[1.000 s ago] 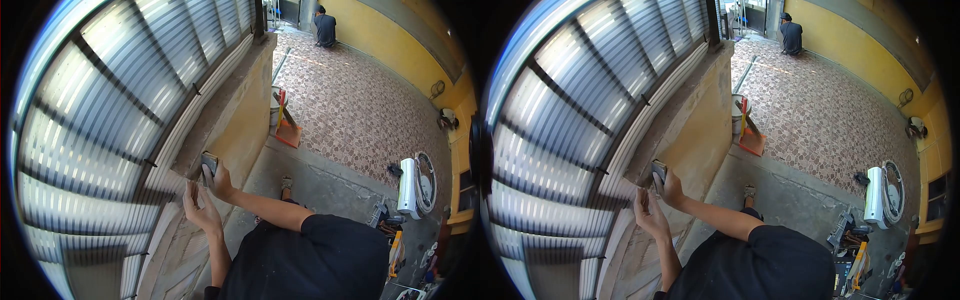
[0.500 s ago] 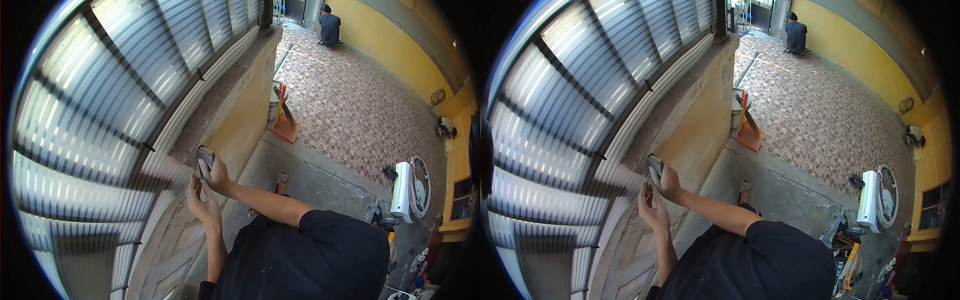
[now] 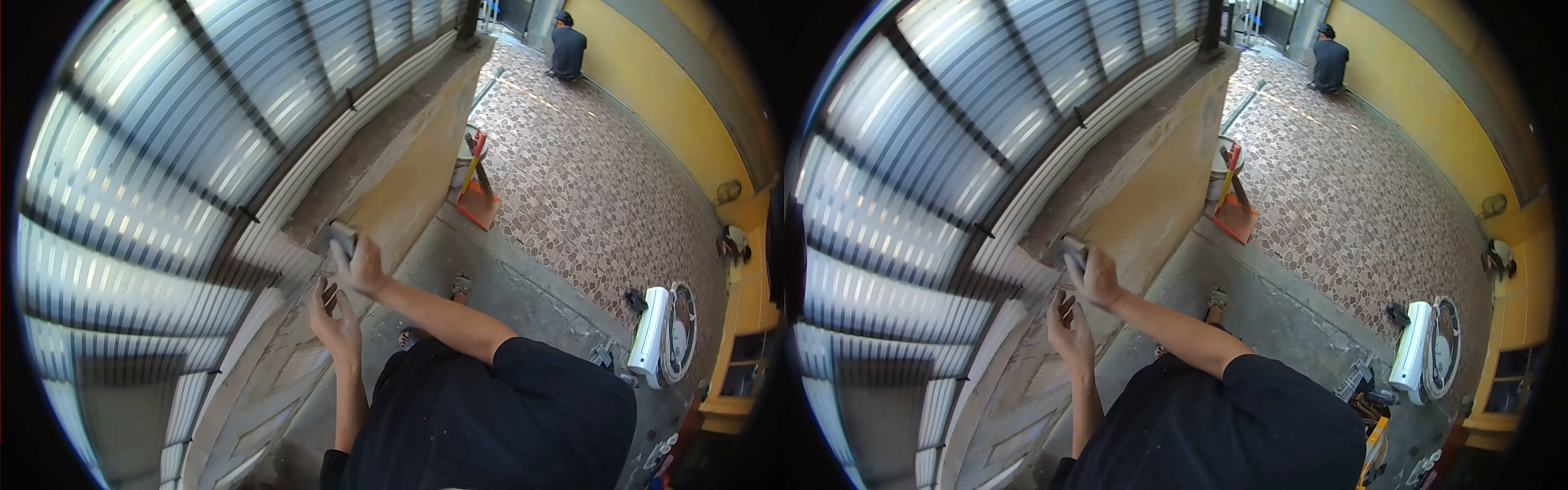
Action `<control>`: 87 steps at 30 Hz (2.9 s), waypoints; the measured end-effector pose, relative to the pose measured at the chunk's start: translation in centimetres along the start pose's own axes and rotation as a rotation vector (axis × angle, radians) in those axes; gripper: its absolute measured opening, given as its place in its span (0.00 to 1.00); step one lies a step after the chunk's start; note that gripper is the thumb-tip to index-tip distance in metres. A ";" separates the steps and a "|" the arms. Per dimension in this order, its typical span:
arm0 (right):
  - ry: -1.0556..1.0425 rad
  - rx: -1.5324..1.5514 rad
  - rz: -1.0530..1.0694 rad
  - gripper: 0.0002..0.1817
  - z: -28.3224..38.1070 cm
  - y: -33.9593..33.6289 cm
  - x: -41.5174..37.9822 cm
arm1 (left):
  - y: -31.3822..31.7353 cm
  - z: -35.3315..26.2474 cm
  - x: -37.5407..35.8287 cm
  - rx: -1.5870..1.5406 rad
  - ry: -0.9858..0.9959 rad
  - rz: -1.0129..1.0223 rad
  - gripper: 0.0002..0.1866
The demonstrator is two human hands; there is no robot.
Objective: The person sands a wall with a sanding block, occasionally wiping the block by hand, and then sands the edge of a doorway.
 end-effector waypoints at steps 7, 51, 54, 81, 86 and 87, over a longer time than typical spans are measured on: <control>0.237 0.067 -0.255 0.19 1.4 -2.8 10.6 | -0.7 0.0 -0.6 0.046 -0.030 -0.009 0.20; -0.057 -0.217 0.300 0.21 4.6 -3.9 -2.1 | -0.2 0.3 -1.5 -0.075 0.257 0.014 0.22; 0.084 -0.242 0.505 0.17 7.1 -4.5 -1.4 | 0.0 0.5 -1.9 -0.217 0.217 0.048 0.29; -0.223 -0.157 0.615 0.23 10.6 -3.2 3.7 | 2.7 1.4 2.6 -0.008 0.339 -0.308 0.24; 0.257 0.169 0.793 0.17 9.4 -4.2 4.1 | 1.8 1.2 3.6 -0.177 0.193 -0.275 0.16; 0.375 0.319 0.830 0.15 8.9 -4.3 4.0 | 2.0 1.1 3.8 -0.174 0.189 -0.275 0.16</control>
Point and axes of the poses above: each hand's wrist, its own x-axis towards the middle knuckle, its own y-axis out of the palm, z = x × y, the point moved 2 cm from there along x, towards the middle knuckle, and after that the axes turned 9 degrees about y, right-handed, at the moved point
